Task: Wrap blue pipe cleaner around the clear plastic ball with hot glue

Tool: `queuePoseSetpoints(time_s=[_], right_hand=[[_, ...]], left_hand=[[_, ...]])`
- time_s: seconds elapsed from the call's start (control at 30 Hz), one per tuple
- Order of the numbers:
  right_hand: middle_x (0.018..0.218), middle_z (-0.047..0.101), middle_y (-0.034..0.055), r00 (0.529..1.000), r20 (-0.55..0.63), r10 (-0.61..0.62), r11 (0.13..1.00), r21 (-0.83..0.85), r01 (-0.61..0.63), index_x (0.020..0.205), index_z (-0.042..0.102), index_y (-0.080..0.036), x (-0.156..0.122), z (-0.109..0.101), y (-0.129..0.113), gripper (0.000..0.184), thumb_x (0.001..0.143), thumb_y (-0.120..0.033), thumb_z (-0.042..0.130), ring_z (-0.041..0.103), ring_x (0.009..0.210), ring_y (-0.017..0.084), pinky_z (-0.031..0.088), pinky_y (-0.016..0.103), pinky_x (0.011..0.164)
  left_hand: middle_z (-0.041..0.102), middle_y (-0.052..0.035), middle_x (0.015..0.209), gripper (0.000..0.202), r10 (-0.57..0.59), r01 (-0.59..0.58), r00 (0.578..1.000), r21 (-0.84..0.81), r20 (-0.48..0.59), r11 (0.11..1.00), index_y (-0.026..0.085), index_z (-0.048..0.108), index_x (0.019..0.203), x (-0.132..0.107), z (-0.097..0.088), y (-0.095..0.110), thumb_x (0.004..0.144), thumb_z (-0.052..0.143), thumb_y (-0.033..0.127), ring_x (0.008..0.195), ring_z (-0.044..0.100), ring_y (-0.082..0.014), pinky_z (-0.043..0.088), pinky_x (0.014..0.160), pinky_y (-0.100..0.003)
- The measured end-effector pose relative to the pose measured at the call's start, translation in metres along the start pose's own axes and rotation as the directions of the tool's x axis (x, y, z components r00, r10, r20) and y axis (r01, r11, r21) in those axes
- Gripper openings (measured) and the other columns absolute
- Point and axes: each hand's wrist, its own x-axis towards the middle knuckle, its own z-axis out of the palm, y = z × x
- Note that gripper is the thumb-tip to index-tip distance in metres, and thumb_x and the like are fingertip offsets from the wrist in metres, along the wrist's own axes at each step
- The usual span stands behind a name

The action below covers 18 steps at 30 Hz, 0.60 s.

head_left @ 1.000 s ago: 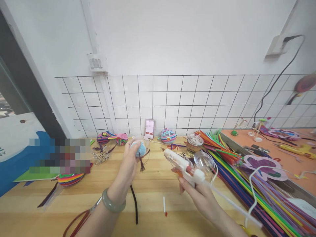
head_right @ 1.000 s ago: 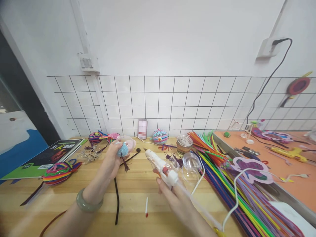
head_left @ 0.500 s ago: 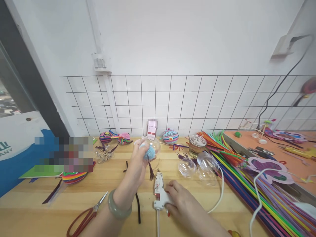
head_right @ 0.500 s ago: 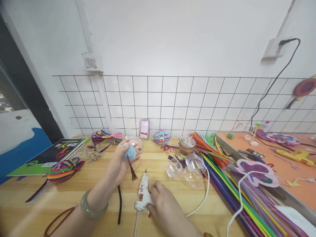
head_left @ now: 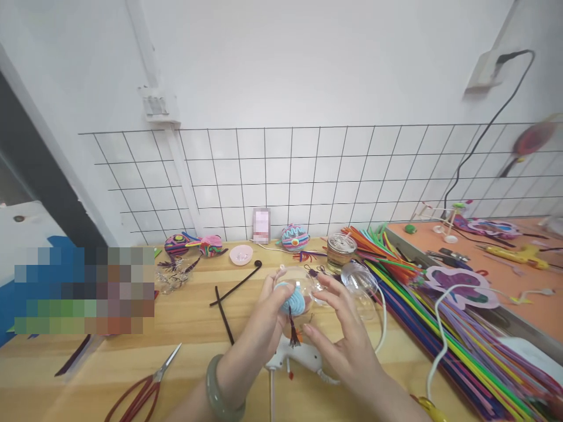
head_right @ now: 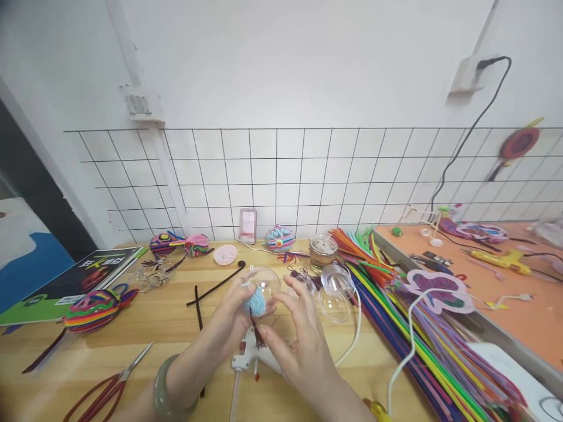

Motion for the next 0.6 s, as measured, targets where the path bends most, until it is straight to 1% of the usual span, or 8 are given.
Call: queuePoseSetpoints(time_s=[0.13, 0.23, 0.33, 0.43, 0.6], right_hand=[[0.139, 0.043, 0.0114, 1.000, 0.003, 0.024, 1.000, 0.012, -0.024, 0.122, 0.047, -0.027, 0.0020, -0.0011, 0.0006, 0.038, 0.087, -0.027, 0.062, 0.042, 0.131, 0.028, 0.041, 0.047, 0.104], [0.133, 0.048, 0.0109, 0.999, -0.003, 0.053, 0.999, 0.002, -0.053, 0.117, 0.052, -0.027, 0.0038, -0.0027, 0.0012, 0.034, 0.085, -0.027, 0.063, 0.047, 0.126, 0.028, 0.043, 0.046, 0.101], [0.129, 0.049, 0.0106, 0.998, -0.002, 0.062, 0.998, -0.002, -0.062, 0.114, 0.054, -0.027, 0.0049, -0.0038, 0.0003, 0.031, 0.084, -0.027, 0.064, 0.048, 0.124, 0.029, 0.044, 0.047, 0.100], [0.130, 0.048, 0.0102, 0.998, 0.003, 0.069, 0.998, 0.012, -0.069, 0.111, 0.055, -0.028, 0.0048, -0.0037, -0.0006, 0.028, 0.085, -0.025, 0.063, 0.047, 0.125, 0.028, 0.043, 0.046, 0.100], [0.132, 0.045, 0.0096, 0.997, 0.021, 0.076, 0.996, 0.043, -0.077, 0.112, 0.054, -0.028, 0.0035, -0.0025, 0.0007, 0.027, 0.087, -0.023, 0.061, 0.044, 0.128, 0.027, 0.041, 0.046, 0.102]], left_hand=[[0.064, -0.0054, 0.103, 0.055, -0.061, 0.062, 0.997, -0.034, 0.036, 0.997, 0.023, 0.043, 0.125, -0.0004, -0.0012, -0.0067, 0.077, 0.069, 0.023, 0.089, 0.066, -0.0192, 0.048, 0.083, -0.034], [0.062, -0.0058, 0.103, 0.058, -0.073, 0.074, 0.997, -0.030, 0.037, 0.997, 0.023, 0.043, 0.124, -0.0010, -0.0002, -0.0068, 0.074, 0.072, 0.023, 0.086, 0.066, -0.0201, 0.048, 0.077, -0.033], [0.062, -0.0059, 0.102, 0.060, -0.080, 0.080, 0.996, -0.006, 0.028, 0.997, 0.023, 0.044, 0.122, -0.0015, 0.0015, -0.0059, 0.071, 0.074, 0.023, 0.084, 0.065, -0.0203, 0.047, 0.071, -0.031], [0.062, -0.0056, 0.102, 0.053, -0.073, 0.073, 0.997, 0.007, 0.022, 0.997, 0.024, 0.046, 0.119, -0.0016, 0.0024, -0.0065, 0.073, 0.072, 0.023, 0.086, 0.064, -0.0186, 0.046, 0.068, -0.029], [0.063, -0.0053, 0.104, 0.043, -0.046, 0.046, 0.997, -0.001, 0.057, 0.999, 0.024, 0.048, 0.117, -0.0011, 0.0018, -0.0094, 0.078, 0.067, 0.021, 0.091, 0.062, -0.0167, 0.046, 0.068, -0.026]])
